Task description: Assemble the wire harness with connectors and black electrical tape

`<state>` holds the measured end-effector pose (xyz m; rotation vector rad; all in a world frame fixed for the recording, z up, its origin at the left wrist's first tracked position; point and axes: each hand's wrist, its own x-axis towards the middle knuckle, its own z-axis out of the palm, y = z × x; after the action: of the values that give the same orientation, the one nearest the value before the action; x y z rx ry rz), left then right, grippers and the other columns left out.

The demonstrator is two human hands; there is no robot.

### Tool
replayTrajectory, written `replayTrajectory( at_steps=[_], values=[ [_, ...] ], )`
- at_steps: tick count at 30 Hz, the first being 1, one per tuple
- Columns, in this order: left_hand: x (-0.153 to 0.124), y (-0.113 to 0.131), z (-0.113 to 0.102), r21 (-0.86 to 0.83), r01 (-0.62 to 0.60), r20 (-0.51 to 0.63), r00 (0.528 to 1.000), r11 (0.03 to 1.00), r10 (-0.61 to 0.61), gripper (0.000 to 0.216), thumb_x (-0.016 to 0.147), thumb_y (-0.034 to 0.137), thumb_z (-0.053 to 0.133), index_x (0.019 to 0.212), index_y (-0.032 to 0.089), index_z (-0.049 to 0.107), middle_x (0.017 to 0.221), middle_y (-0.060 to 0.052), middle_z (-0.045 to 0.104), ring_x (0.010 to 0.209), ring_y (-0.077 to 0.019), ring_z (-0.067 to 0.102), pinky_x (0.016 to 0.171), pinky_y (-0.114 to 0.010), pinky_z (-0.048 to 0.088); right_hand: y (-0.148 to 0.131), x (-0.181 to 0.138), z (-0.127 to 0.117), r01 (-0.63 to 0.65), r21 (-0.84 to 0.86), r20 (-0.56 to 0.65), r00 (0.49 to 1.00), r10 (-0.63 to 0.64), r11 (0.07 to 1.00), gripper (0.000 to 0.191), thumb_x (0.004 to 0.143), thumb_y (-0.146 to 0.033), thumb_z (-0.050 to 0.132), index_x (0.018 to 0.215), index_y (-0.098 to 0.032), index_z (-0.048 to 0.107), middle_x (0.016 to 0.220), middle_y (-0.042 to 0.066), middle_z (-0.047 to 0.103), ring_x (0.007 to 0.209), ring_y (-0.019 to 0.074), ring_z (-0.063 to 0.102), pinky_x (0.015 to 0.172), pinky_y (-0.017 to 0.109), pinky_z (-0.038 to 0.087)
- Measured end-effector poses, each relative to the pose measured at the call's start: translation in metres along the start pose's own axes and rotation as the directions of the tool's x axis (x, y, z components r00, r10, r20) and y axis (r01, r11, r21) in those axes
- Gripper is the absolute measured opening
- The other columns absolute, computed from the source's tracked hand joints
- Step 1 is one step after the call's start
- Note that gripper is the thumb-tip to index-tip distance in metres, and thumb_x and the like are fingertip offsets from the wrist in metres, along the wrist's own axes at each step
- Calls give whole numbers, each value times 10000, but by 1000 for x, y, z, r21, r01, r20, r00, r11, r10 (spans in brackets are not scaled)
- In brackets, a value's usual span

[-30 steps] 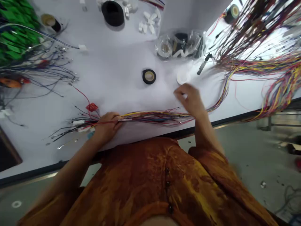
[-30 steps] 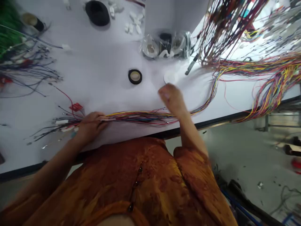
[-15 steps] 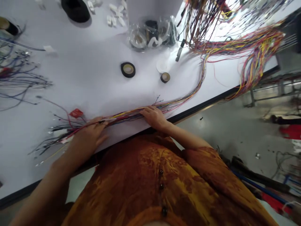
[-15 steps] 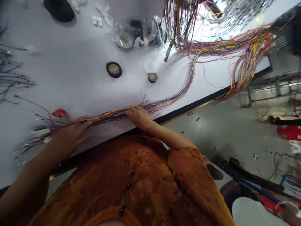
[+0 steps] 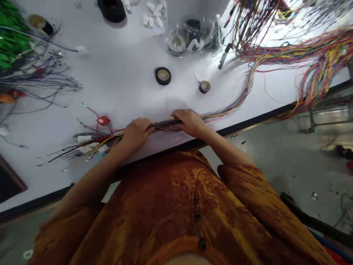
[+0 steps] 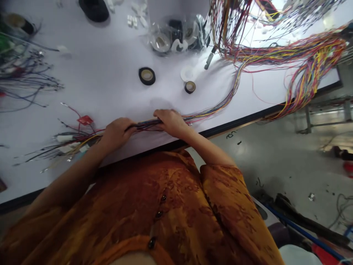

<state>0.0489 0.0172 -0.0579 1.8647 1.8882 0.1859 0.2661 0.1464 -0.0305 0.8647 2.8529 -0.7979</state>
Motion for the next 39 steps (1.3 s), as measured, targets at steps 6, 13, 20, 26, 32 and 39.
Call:
replayTrajectory(
  at_steps=[6, 13, 20, 26, 32, 39],
  values=[
    [7, -3, -6, -100, 68, 18, 998, 993, -67, 272, 957, 302, 426, 1029, 176, 657, 1022, -118, 725, 965, -269, 657, 865, -384, 499, -16, -26, 22, 53, -92, -58, 997, -59, 994, 190, 988, -267, 573, 1067, -189, 728, 1051, 107, 699, 1031, 267, 577, 925, 389, 404],
    [9, -5, -1, -70, 85, 25, 996, 994, -83, 316, 961, 409, 495, 1157, 196, 621, 1044, -113, 735, 955, -270, 676, 838, -373, 507, -23, -17, 52, -79, -119, -49, 996, 73, 990, 295, 1013, -177, 477, 1235, -130, 666, 1159, 131, 717, 1124, 283, 562, 988, 398, 372],
    [6, 5, 1, 156, -51, 82, 996, 986, 39, 315, 978, 337, 412, 1088, 194, 671, 1065, -157, 717, 1027, -320, 670, 869, -422, 498, -16, -16, 61, 14, -213, -83, 996, -32, 977, 288, 1050, -225, 422, 1077, -176, 704, 1053, 111, 704, 1015, 260, 557, 912, 382, 362],
    [13, 11, -3, 155, 104, 77, 990, 982, -117, 346, 1000, 356, 388, 1169, 179, 634, 1015, -166, 735, 969, -328, 706, 790, -398, 484, -14, -32, 64, 24, -99, -137, 990, -37, 995, 261, 1010, -183, 482, 1130, -179, 714, 1122, 123, 670, 1086, 256, 532, 967, 382, 378],
    [18, 13, -8, 181, 151, 67, 984, 972, -166, 343, 1015, 351, 384, 1222, 173, 593, 1015, -148, 748, 948, -302, 709, 791, -367, 473, -11, -49, 64, -26, -31, -219, 976, 19, 999, 285, 1029, -245, 471, 1118, -226, 740, 1099, 101, 679, 1073, 253, 534, 973, 393, 376],
    [22, 12, -11, 172, 143, 29, 988, 975, -150, 365, 1015, 369, 382, 1217, 153, 596, 1001, -137, 742, 891, -288, 700, 809, -373, 465, -24, -27, 71, -47, -74, -121, 992, 37, 996, 274, 1018, -228, 484, 1134, -193, 730, 1133, 128, 669, 1111, 278, 523, 974, 402, 376]
  ],
)
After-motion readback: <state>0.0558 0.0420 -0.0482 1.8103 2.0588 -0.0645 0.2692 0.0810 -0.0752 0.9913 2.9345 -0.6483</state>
